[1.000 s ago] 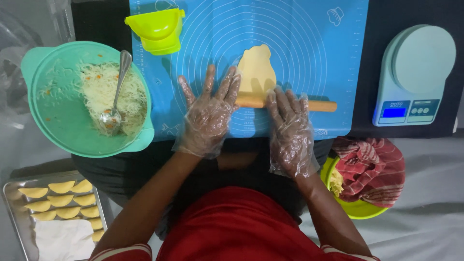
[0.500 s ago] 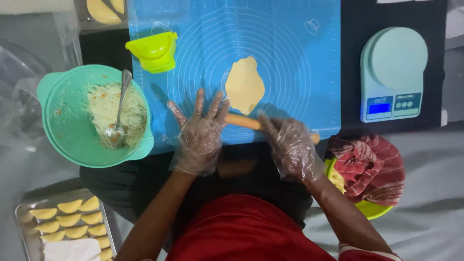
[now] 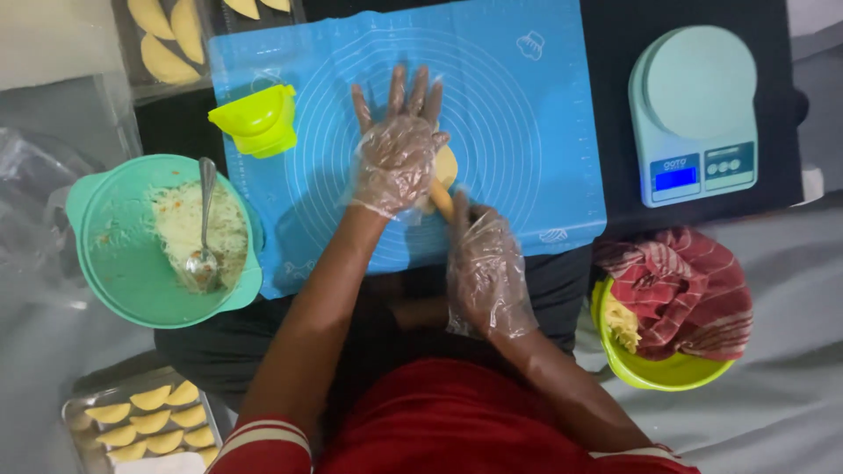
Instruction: Preparing filled pastries by rolling dough, adding filling, and sealing them with a mold
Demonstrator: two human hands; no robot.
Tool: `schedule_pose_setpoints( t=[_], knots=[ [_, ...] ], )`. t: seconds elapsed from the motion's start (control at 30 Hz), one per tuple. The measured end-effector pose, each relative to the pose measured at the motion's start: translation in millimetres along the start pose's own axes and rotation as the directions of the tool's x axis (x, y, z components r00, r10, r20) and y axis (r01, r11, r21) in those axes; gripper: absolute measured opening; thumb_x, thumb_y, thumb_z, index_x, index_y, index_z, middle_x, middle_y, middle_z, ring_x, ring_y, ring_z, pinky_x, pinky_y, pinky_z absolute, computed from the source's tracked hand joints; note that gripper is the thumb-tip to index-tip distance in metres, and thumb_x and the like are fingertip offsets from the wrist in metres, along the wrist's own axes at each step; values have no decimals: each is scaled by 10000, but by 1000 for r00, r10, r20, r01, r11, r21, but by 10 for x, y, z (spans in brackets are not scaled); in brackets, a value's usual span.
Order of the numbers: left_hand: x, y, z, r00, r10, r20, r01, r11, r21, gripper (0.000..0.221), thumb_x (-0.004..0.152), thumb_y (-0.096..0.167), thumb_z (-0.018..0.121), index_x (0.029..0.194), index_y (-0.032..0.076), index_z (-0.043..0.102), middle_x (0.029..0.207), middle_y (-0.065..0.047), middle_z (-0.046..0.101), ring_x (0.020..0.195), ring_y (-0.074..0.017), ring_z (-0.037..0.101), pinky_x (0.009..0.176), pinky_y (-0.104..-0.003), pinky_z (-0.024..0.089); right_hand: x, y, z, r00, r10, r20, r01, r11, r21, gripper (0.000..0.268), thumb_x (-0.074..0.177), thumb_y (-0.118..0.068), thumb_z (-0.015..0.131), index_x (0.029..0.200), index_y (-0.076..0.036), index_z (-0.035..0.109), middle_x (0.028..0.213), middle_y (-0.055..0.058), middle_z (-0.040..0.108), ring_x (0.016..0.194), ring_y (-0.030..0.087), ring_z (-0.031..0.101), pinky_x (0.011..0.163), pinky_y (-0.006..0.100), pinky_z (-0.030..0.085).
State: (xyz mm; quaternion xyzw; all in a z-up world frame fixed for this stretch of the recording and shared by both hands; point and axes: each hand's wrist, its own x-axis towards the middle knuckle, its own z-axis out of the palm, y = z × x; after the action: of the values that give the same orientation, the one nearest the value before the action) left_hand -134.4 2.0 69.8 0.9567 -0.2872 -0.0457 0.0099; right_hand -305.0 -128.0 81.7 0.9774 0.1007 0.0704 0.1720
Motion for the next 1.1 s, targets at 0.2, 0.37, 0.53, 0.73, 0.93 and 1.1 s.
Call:
schedule_pose_setpoints(
  t=[0.2, 0.37, 0.53, 0.73, 0.93, 1.1],
  knots=[
    [269, 137, -248, 990, 17, 140, -25, 998, 52, 818, 1162, 612, 374, 1684, 137, -40, 1731, -135, -95, 1597, -392, -72, 1200, -802, -3, 85, 126, 116, 998, 16, 55, -24, 990, 142, 741, 928, -72, 491, 1639, -53, 280, 1131, 193, 570, 751, 257, 518, 567, 376, 444],
    [504, 241, -197, 994, 46, 100, -48, 999, 18, 741, 1149, 546, 394, 1673, 150, 52, 1753, -119, 58, 1594, -377, 6, 1167, -824, -11, 151, 253, 145, 985, -1, 173, -23, 990, 136, 776, 906, -88, 468, 1655, -100, 266, 1124, 135, 555, 790, 235, 522, 596, 355, 458],
    [682, 307, -134, 992, 63, 106, -67, 997, 35, 680, 1168, 492, 432, 1664, 147, 118, 1734, -116, 154, 1567, -396, 92, 1136, -818, 68, 263, 472, -177, 986, -99, 138, 137, 942, -306, 657, 991, -85, 369, 1643, -110, 296, 878, 1, 471, 732, 124, 427, 610, 275, 332],
    [897, 382, -79, 977, 41, 209, -52, 998, 48, 668, 1198, 547, 373, 1691, 198, 87, 1725, -34, 24, 1589, -366, 85, 1204, -755, 110, 277, 677, -207, 978, -148, 150, 188, 934, -304, 690, 978, -203, 411, 1645, -98, 268, 870, -3, 457, 735, 123, 445, 589, 273, 332],
    [1126, 493, 154, 996, 14, 84, -11, 999, -47, 592, 1105, 532, 447, 1596, 216, 349, 1654, -74, 324, 1514, -346, 250, 1176, -663, 149, 199, 692, 68, 994, -41, 105, 66, 966, -249, 668, 1143, -619, 348, 1631, -164, 346, 892, 20, 478, 707, 122, 448, 551, 259, 396],
    [1188, 526, 47, 996, 7, 90, -4, 999, -42, 607, 1140, 569, 263, 1649, 244, 195, 1705, -53, 183, 1556, -325, 144, 1227, -646, 118, 113, 735, 198, 994, -36, 108, 27, 996, 88, 621, 1091, -421, 432, 1577, -35, 415, 945, 103, 545, 730, 204, 521, 574, 352, 434]
  ],
)
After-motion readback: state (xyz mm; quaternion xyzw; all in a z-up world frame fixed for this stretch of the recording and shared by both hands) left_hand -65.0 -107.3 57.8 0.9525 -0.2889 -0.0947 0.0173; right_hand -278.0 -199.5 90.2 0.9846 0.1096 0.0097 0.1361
